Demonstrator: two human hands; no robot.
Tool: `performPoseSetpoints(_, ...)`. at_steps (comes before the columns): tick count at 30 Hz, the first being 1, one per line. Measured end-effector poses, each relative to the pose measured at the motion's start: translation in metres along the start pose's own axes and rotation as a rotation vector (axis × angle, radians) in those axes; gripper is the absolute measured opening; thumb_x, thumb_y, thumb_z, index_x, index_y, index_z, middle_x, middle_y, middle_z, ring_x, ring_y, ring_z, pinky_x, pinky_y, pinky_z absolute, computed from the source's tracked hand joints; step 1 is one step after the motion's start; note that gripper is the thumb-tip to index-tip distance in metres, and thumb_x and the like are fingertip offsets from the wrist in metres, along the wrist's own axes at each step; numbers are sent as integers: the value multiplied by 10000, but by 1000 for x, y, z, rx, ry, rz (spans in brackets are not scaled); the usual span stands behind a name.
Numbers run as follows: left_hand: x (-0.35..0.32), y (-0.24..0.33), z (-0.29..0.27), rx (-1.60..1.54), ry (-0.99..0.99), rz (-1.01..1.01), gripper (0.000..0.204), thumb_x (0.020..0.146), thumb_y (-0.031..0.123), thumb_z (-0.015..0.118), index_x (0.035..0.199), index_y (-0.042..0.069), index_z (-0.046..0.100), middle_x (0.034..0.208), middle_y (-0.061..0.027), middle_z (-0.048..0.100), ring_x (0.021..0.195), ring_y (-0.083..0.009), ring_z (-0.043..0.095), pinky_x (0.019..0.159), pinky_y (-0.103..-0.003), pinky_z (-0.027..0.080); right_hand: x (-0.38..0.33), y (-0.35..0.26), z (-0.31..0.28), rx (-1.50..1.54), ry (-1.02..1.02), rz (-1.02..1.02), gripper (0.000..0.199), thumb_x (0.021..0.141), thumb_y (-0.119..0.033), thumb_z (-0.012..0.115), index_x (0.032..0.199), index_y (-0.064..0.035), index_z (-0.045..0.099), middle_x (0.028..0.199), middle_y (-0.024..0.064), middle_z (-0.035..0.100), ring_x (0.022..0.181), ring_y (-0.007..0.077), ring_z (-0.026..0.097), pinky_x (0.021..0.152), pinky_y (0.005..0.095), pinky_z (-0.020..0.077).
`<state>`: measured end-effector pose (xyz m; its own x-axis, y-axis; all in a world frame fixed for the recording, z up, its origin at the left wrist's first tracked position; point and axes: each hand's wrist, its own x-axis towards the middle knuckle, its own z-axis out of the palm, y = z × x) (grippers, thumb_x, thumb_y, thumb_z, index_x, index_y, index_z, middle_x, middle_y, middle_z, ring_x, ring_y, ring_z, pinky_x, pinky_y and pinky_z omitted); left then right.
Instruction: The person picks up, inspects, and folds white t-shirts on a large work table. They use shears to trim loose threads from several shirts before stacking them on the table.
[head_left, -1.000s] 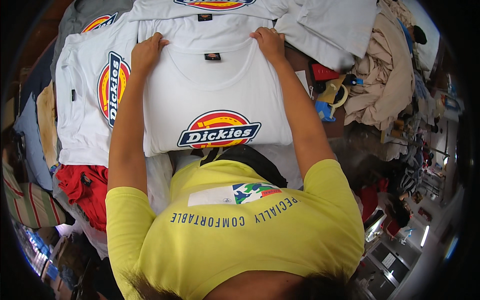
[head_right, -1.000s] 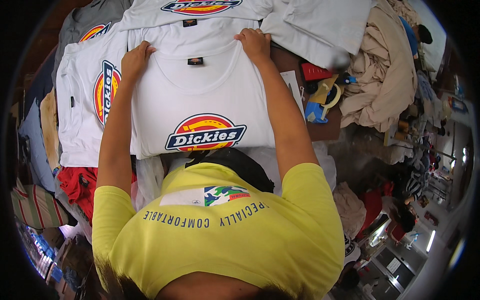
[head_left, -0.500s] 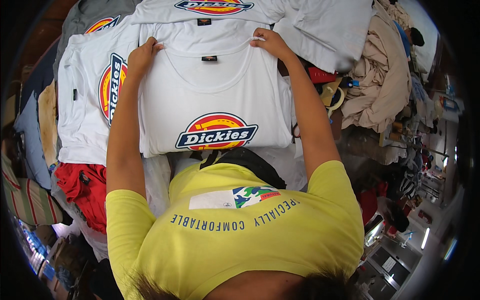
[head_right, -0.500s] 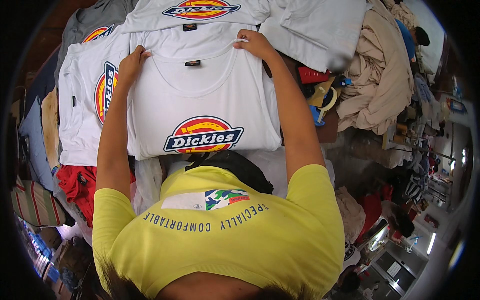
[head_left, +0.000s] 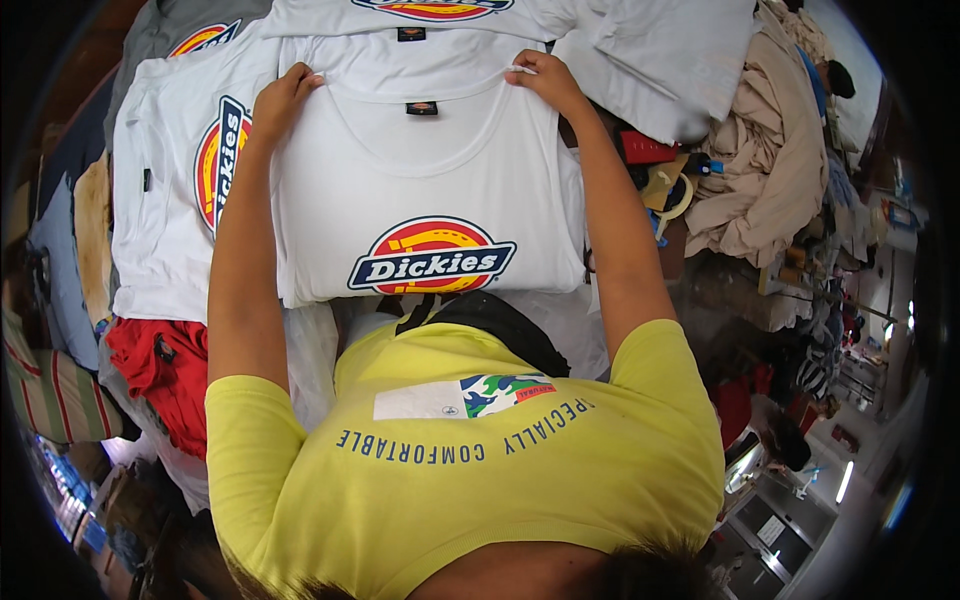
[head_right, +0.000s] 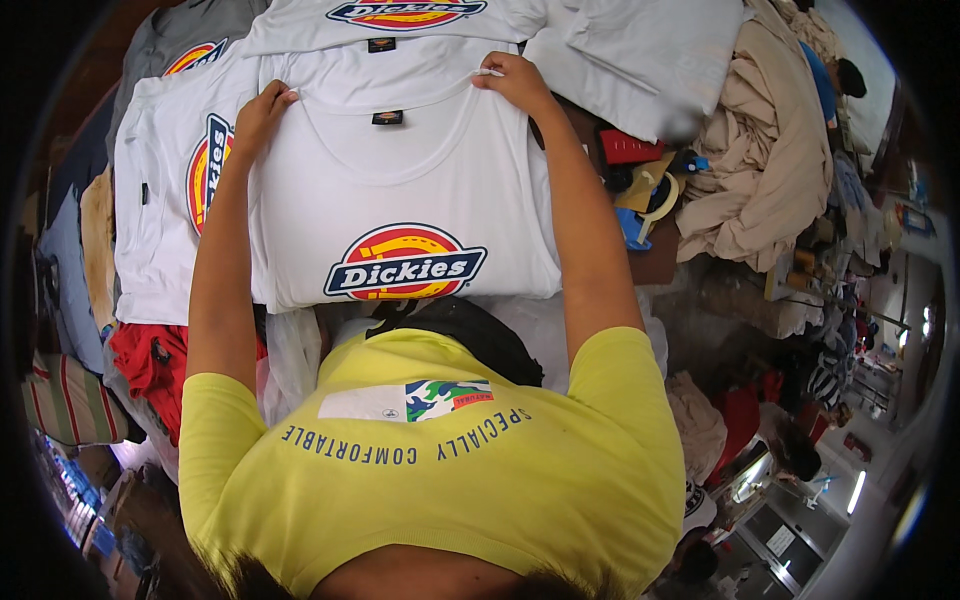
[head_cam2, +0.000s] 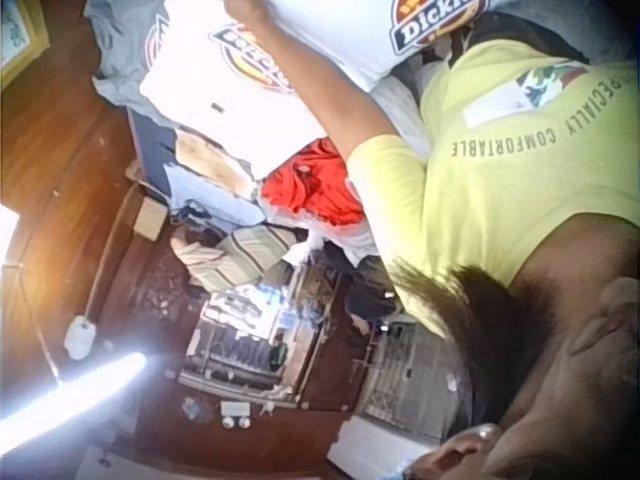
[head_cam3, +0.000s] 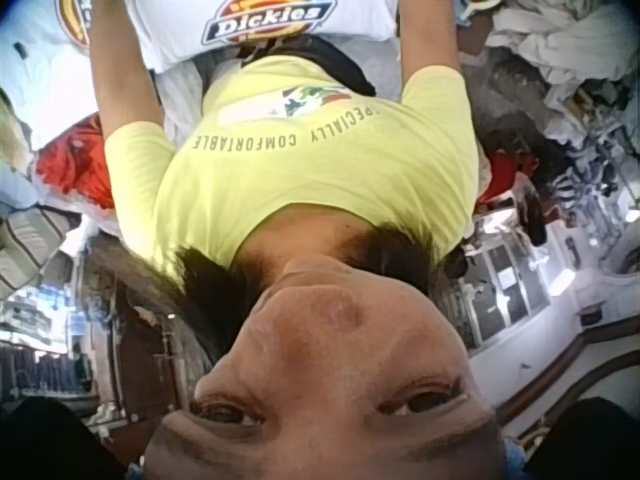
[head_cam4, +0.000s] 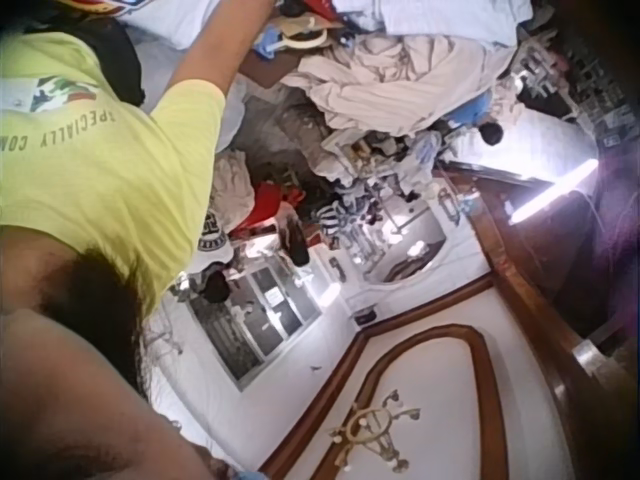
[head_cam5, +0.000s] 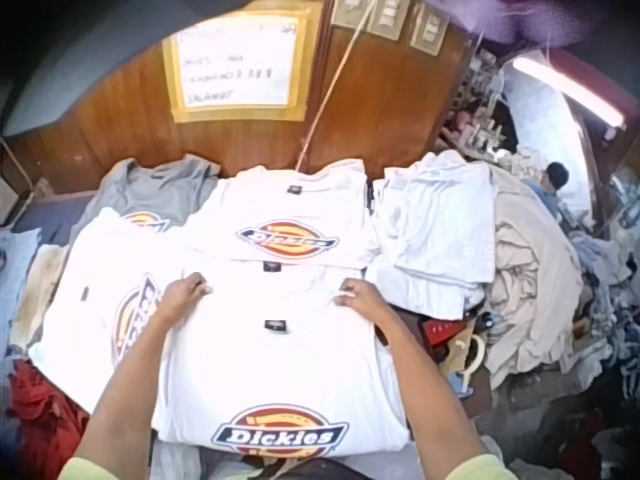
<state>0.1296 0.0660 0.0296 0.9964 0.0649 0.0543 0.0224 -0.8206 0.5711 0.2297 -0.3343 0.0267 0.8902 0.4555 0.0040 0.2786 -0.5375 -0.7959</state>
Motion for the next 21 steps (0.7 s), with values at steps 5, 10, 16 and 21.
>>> performPoseSetpoints(5, 0, 7, 2, 110, -14, 4, 336, 873, 423, 511, 917, 93, 558, 734, -114, 635, 711, -307, 608, 626, -368, 445, -4, 3, 9, -130, 31, 74, 288, 707, -325, 727, 840, -95, 615, 814, 48, 645, 809, 188, 598, 724, 311, 442)
performPoseSetpoints(10, -9, 19, 12, 352, 100, -15, 364, 852, 439, 531, 931, 85, 561, 740, -106, 638, 715, -287, 607, 659, -377, 452, -16, -25, 23, -397, 160, 153, 325, 714, -400, 700, 856, -116, 634, 836, 74, 657, 793, 243, 608, 700, 342, 454)
performPoseSetpoints(16, -32, 39, 14, 497, 445, 162, 285, 816, 297, 604, 1040, 128, 556, 1004, -55, 589, 947, -252, 541, 828, -449, 379, -6, -5, 14, -235, 95, 182, 322, 785, -409, 627, 870, -98, 626, 808, 100, 647, 762, 277, 602, 691, 356, 457)
performPoseSetpoints(21, -107, 97, 66, 197, 328, 402, 354, 757, 118, 627, 1106, 122, 571, 1159, -125, 546, 1109, -329, 483, 918, -435, 381, -5, -8, 22, -300, 178, 182, 288, 826, -379, 589, 857, -94, 616, 787, 105, 641, 755, 281, 602, 677, 373, 455)
